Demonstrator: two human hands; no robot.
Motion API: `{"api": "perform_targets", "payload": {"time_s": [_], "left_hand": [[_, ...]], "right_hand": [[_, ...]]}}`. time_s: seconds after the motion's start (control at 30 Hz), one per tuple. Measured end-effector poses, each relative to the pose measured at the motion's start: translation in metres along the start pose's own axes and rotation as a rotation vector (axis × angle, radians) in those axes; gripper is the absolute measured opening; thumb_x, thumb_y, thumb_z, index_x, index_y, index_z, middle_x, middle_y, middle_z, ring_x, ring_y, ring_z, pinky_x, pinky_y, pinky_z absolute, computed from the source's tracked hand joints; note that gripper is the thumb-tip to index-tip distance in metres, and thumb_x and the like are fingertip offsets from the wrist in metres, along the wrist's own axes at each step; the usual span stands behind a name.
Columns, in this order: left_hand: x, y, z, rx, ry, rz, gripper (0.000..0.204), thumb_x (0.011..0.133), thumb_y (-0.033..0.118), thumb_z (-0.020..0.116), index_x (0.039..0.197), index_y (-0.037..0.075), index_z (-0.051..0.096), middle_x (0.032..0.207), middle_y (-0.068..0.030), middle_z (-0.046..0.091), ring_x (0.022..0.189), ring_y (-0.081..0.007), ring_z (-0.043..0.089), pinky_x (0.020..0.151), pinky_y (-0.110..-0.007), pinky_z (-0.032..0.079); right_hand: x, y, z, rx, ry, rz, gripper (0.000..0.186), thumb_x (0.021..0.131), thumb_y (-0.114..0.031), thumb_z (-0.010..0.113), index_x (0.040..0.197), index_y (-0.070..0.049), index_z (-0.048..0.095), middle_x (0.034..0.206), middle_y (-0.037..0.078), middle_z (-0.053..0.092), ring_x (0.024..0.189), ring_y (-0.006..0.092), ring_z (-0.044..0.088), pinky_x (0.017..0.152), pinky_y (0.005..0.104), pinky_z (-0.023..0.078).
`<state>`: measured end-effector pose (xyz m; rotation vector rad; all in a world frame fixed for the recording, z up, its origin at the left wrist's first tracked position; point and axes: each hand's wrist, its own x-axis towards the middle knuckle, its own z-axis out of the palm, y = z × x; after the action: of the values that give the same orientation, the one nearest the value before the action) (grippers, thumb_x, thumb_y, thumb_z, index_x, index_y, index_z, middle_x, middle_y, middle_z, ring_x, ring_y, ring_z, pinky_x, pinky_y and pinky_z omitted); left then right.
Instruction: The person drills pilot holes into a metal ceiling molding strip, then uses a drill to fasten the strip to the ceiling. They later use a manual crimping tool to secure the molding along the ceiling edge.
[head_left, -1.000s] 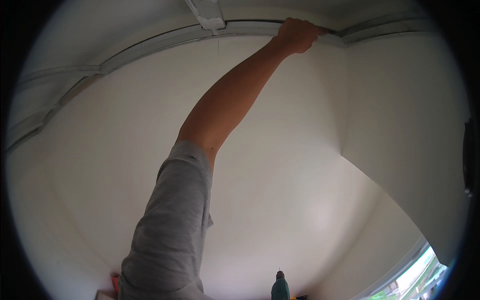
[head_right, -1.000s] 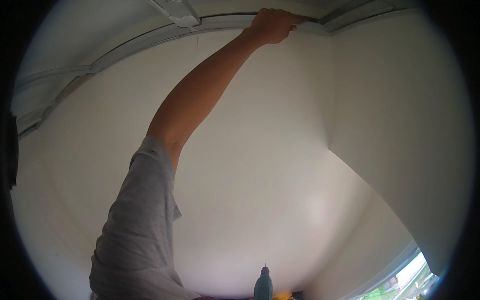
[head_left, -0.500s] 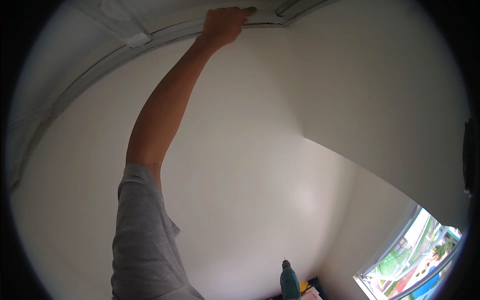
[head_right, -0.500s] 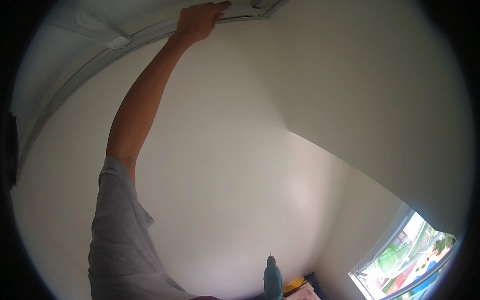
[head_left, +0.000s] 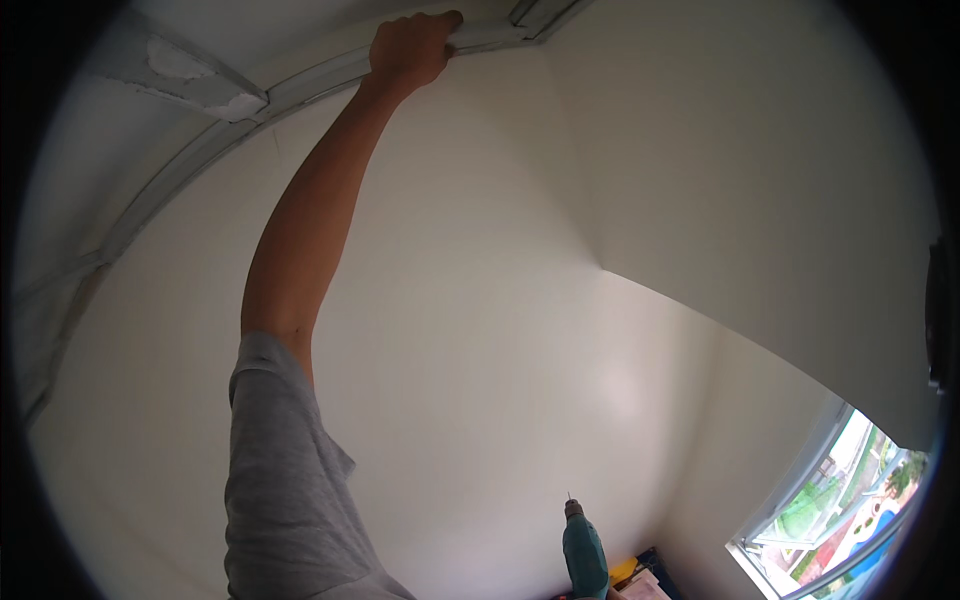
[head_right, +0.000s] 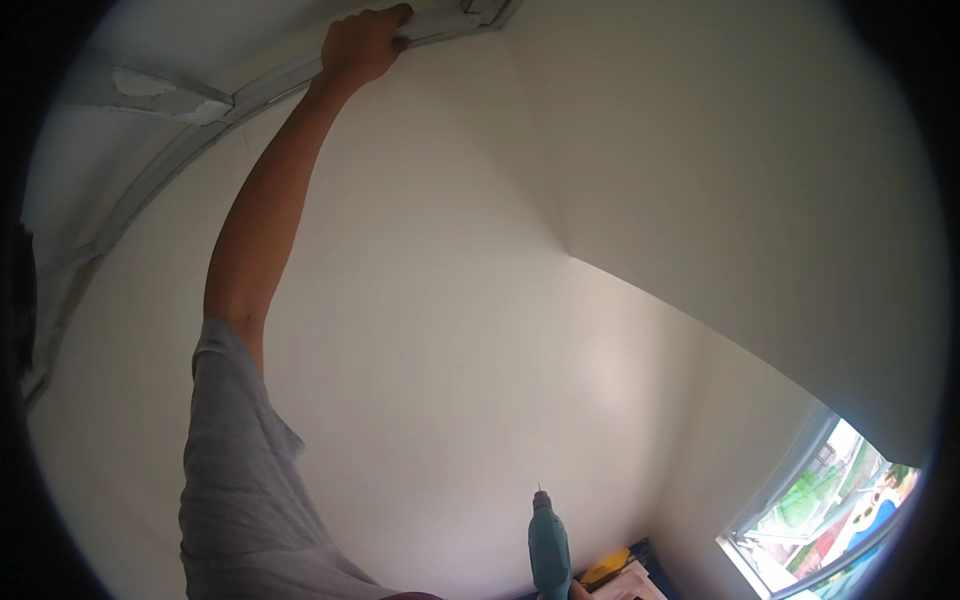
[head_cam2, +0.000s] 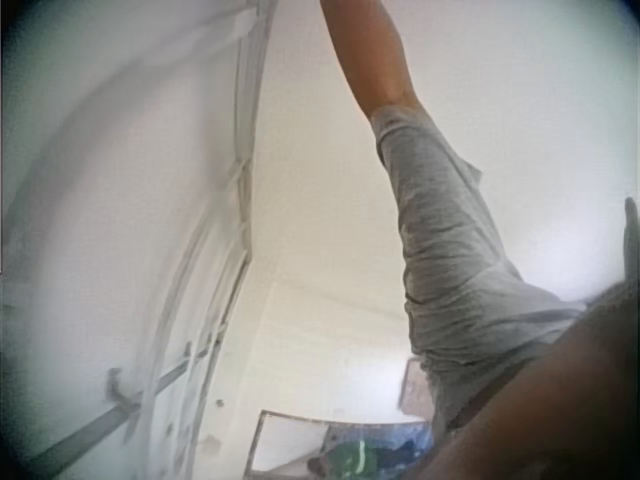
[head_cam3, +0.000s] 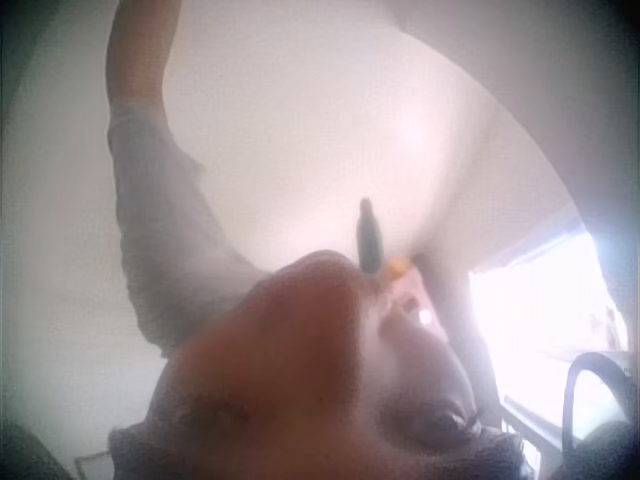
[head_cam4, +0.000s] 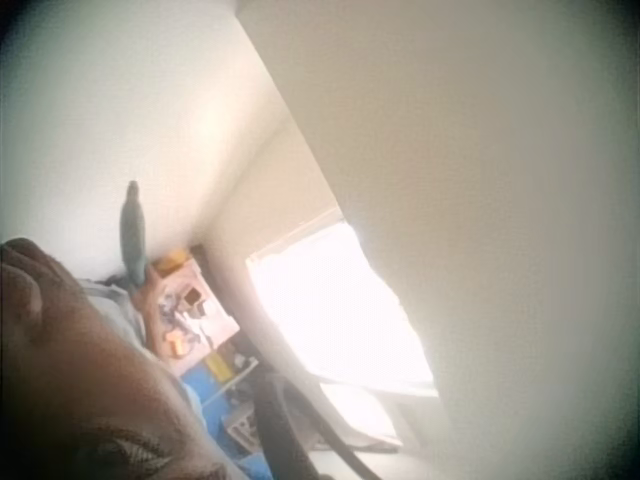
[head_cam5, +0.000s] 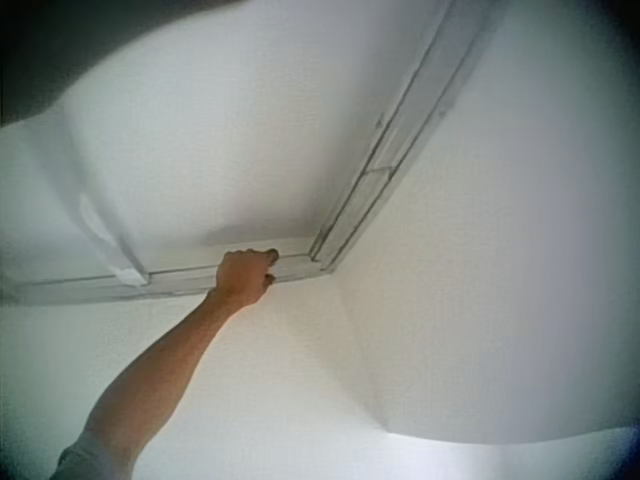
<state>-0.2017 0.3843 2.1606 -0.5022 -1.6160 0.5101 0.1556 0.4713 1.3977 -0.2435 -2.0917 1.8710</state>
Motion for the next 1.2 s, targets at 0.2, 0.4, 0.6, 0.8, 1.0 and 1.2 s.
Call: {"api": "perform_targets", "payload": {"time_s": [0.2, 0.4, 0.6, 0.8, 1.0, 1.2], "left_hand": [[0.012, 0.015, -0.014, -0.013, -0.029, -0.087, 0.028, 0.082, 0.025, 0.079, 0.101, 0.004, 0.074, 0.101, -0.017, 0.075, 0.098, -0.0335, 0.073, 0.084, -0.048, 0.056], [-0.01, 0.049, -0.061, -0.093, 0.0, -0.201, 0.03, 0.081, 0.027, 0.081, 0.098, 0.004, 0.074, 0.101, -0.0171, 0.075, 0.099, -0.0346, 0.072, 0.085, -0.045, 0.056], [-0.057, 0.068, -0.119, -0.067, -0.03, -0.006, 0.026, 0.084, 0.019, 0.077, 0.104, 0.003, 0.073, 0.109, -0.0209, 0.072, 0.106, -0.0374, 0.07, 0.091, -0.047, 0.056], [-0.151, 0.095, -0.094, -0.097, -0.217, -0.095, 0.034, 0.087, 0.011, 0.071, 0.119, 0.0, 0.068, 0.121, -0.0226, 0.069, 0.114, -0.0379, 0.067, 0.097, -0.046, 0.055], [-0.219, 0.125, -0.096, -0.019, -0.217, -0.044, 0.043, 0.083, 0.029, 0.081, 0.114, 0.001, 0.07, 0.12, -0.0206, 0.069, 0.114, -0.0381, 0.065, 0.097, -0.047, 0.054], [-0.289, 0.153, -0.088, 0.066, -0.096, 0.03, 0.043, 0.082, 0.033, 0.082, 0.11, 0.002, 0.071, 0.114, -0.02, 0.071, 0.109, -0.0388, 0.067, 0.094, -0.047, 0.054]], "right_hand": [[0.045, 0.024, 0.004, -0.069, -0.05, -0.133, 0.04, 0.078, -0.011, 0.08, 0.112, 0.001, 0.065, 0.092, 0.014, 0.071, 0.08, 0.0238, 0.068, 0.073, 0.0396, 0.056], [0.055, 0.013, 0.008, 0.374, -0.052, 0.063, 0.044, 0.08, -0.008, 0.083, 0.115, 0.004, 0.061, 0.097, 0.011, 0.069, 0.084, 0.0174, 0.067, 0.071, 0.035, 0.057], [0.05, -0.038, -0.014, 0.675, -0.17, -0.428, 0.042, 0.084, -0.014, 0.074, 0.119, 0.005, 0.06, 0.092, 0.012, 0.067, 0.069, 0.0161, 0.065, 0.061, 0.0311, 0.054], [0.078, -0.045, 0.013, 0.57, -0.151, -0.756, 0.055, 0.094, -0.03, 0.064, 0.129, 0.011, 0.054, 0.096, 0.018, 0.066, 0.063, 0.0192, 0.066, 0.06, 0.032, 0.054], [0.107, -0.037, 0.052, 0.735, -0.187, -0.841, 0.059, 0.097, -0.026, 0.061, 0.138, 0.014, 0.046, 0.117, 0.028, 0.064, 0.075, 0.0238, 0.069, 0.065, 0.0341, 0.056], [0.154, -0.057, 0.092, 1.2, -0.228, -0.892, 0.047, 0.091, -0.01, 0.061, 0.132, 0.011, 0.051, 0.121, 0.023, 0.062, 0.073, 0.023, 0.067, 0.063, 0.0334, 0.055]]}}
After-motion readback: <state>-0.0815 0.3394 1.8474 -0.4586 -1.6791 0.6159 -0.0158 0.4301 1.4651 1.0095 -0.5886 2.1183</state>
